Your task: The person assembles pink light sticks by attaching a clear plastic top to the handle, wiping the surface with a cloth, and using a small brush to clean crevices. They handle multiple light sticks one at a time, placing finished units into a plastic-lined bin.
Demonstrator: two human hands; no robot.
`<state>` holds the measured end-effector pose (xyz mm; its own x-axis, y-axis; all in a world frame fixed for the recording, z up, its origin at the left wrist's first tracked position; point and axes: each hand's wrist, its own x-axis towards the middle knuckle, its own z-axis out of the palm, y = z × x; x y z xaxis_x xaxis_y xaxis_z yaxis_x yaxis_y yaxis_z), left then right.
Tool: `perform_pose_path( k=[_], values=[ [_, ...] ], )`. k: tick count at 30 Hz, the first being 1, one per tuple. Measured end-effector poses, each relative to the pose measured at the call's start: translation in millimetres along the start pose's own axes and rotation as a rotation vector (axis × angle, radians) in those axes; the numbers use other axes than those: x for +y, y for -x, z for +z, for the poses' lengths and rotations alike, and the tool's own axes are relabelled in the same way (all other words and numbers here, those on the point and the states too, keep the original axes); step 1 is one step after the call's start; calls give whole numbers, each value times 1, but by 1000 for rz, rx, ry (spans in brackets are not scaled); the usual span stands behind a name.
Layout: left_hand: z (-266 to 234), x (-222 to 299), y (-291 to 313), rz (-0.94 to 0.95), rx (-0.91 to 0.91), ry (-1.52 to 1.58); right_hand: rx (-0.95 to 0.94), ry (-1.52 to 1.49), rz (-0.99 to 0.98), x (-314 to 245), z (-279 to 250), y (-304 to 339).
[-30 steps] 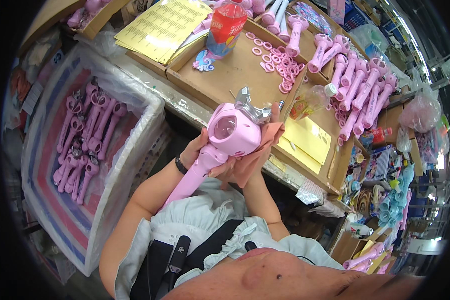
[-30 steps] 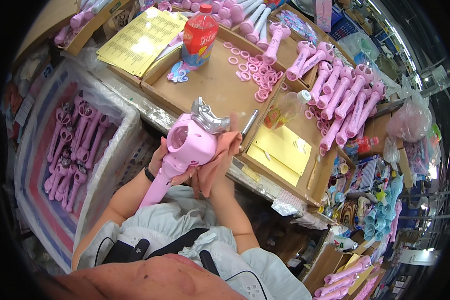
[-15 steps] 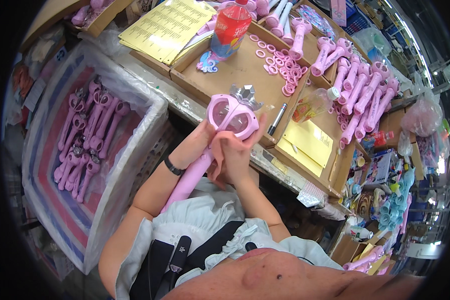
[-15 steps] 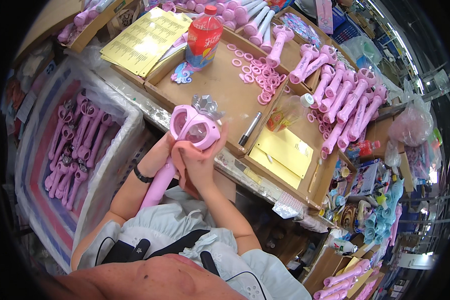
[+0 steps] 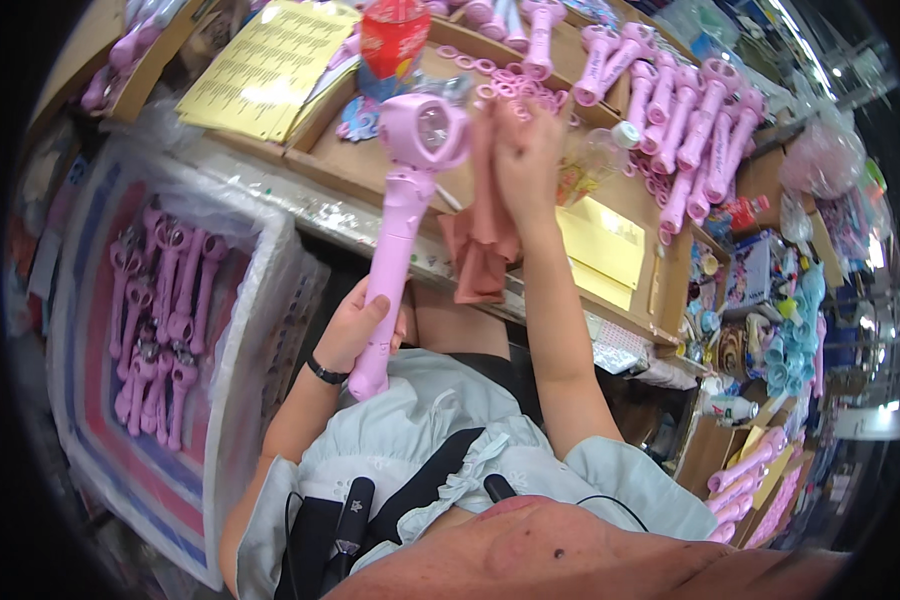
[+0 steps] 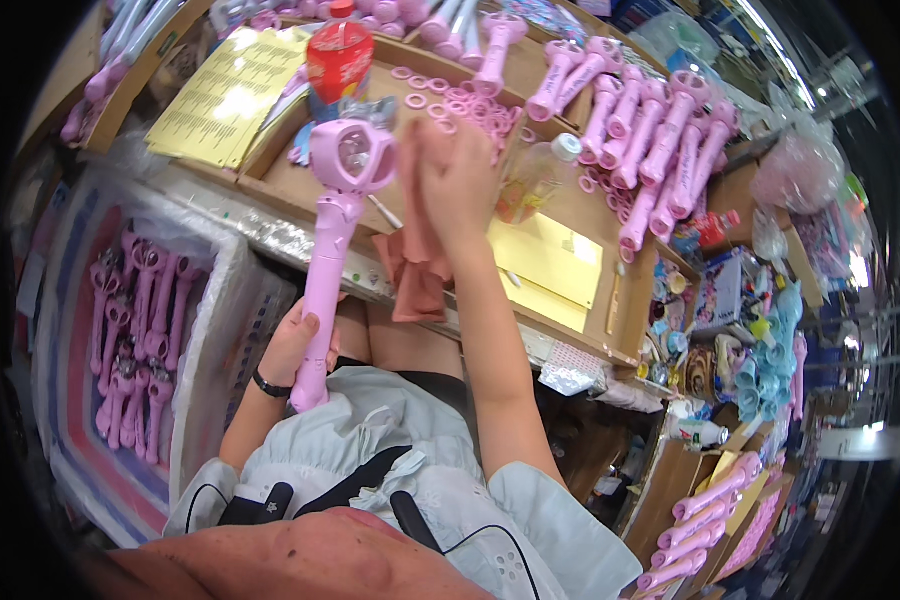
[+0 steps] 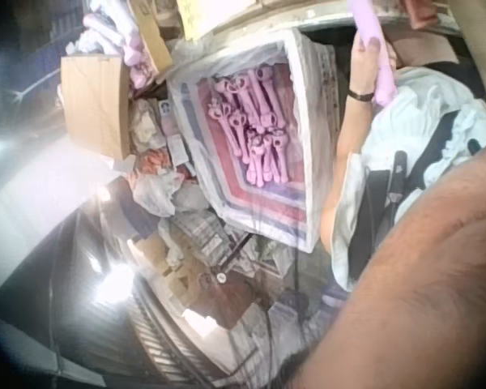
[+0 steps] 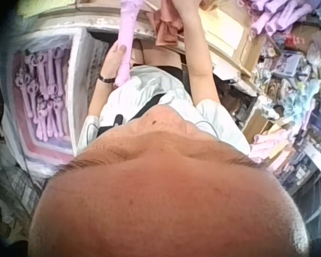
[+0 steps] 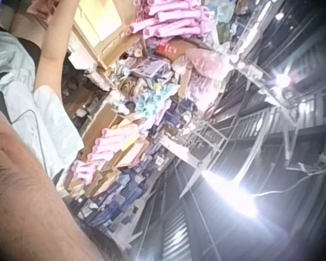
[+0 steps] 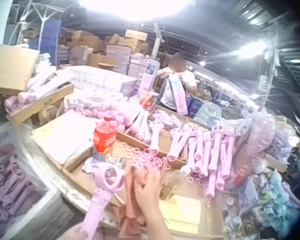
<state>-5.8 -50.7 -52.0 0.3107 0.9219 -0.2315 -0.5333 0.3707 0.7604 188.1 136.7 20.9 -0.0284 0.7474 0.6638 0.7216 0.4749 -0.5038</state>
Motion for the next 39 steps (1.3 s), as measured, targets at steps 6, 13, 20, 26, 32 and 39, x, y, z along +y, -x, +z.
perform_pose_path(
  k=[6,13,20,26,32,39],
  values=[
    [11,1,-12,-27,138,-81,-131,145,291,92,-92,65],
    [10,-1,-4,-80,62,0,-633,1128,607,209,-204,116],
    [6,-5,-9,-108,-3,109,14,632,553,156,-208,88],
    [6,-3,-10,-155,-4,115,-676,-264,392,11,-118,87],
    [11,-1,-7,-165,52,118,-935,-343,78,-27,-53,63],
    [7,-1,-9,-183,15,190,-1069,-375,205,-27,-57,59]
  ],
)
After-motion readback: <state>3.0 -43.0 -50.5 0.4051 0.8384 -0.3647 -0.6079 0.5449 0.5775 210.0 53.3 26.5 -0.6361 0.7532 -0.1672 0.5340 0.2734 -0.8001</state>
